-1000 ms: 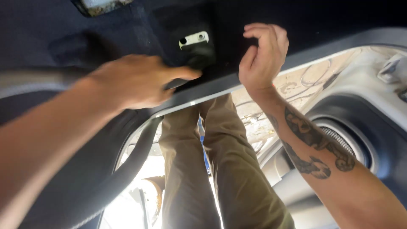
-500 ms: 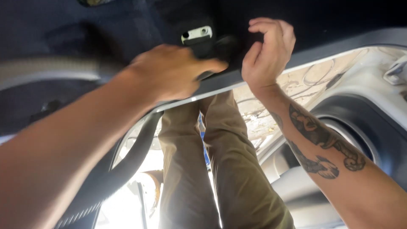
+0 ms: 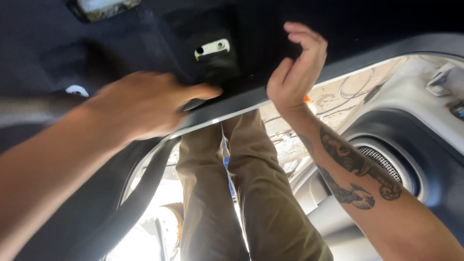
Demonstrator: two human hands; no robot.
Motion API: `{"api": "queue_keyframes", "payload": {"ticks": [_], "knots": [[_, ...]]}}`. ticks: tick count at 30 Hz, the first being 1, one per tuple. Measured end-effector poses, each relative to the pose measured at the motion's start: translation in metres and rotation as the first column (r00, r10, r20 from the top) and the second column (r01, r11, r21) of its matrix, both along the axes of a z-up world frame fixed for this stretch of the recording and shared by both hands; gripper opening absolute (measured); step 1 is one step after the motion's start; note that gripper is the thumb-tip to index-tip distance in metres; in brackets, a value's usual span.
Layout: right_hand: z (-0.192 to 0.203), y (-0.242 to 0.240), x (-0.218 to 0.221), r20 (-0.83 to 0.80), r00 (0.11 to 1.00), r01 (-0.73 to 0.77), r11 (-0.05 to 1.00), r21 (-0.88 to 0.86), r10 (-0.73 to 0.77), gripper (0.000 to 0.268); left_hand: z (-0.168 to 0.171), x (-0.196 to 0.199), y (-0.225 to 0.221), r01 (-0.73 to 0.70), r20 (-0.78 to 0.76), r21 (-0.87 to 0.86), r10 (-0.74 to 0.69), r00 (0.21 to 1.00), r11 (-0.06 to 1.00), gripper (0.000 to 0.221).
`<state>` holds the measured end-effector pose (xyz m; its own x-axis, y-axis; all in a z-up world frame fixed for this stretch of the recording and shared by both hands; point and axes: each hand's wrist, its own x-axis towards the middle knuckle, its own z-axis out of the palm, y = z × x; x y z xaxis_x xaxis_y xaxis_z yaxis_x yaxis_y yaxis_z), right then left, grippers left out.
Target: Vacuuming the interior roof lining and floor of a car using a shop vac.
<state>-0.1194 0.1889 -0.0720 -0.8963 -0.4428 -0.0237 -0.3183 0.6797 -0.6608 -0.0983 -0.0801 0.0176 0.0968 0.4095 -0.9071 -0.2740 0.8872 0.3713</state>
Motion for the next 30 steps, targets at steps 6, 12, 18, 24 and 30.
{"api": "queue_keyframes", "payload": {"ticks": [6, 12, 18, 24, 30], "knots": [[-0.004, 0.003, 0.0, 0.115, 0.991, 0.081, 0.991, -0.11, -0.068, 0.057, -0.007, -0.004, 0.029, -0.218, -0.101, 0.053, 0.222, 0.97, 0.975, 0.071], [-0.017, 0.058, -0.058, 0.246, 0.965, 0.175, 0.915, -0.364, -0.087, 0.062, 0.0, -0.076, 0.049, -0.309, 0.077, -0.017, 0.309, 0.948, 0.951, 0.117], [-0.03, 0.073, -0.08, 0.191, 0.974, 0.174, 0.939, -0.298, -0.119, 0.061, -0.027, -0.066, 0.07, -0.453, -0.008, 0.01, 0.453, 0.891, 0.891, 0.076], [-0.023, 0.051, -0.073, 0.103, 0.994, 0.065, 0.978, -0.196, -0.046, 0.054, -0.032, -0.038, 0.028, -0.751, 0.3, -0.136, 0.749, 0.591, 0.647, 0.067], [-0.017, 0.049, -0.073, 0.151, 0.987, 0.1, 0.964, -0.246, -0.064, 0.053, -0.049, -0.035, 0.095, -0.914, 0.272, -0.059, 0.887, 0.372, 0.401, 0.065]]}}
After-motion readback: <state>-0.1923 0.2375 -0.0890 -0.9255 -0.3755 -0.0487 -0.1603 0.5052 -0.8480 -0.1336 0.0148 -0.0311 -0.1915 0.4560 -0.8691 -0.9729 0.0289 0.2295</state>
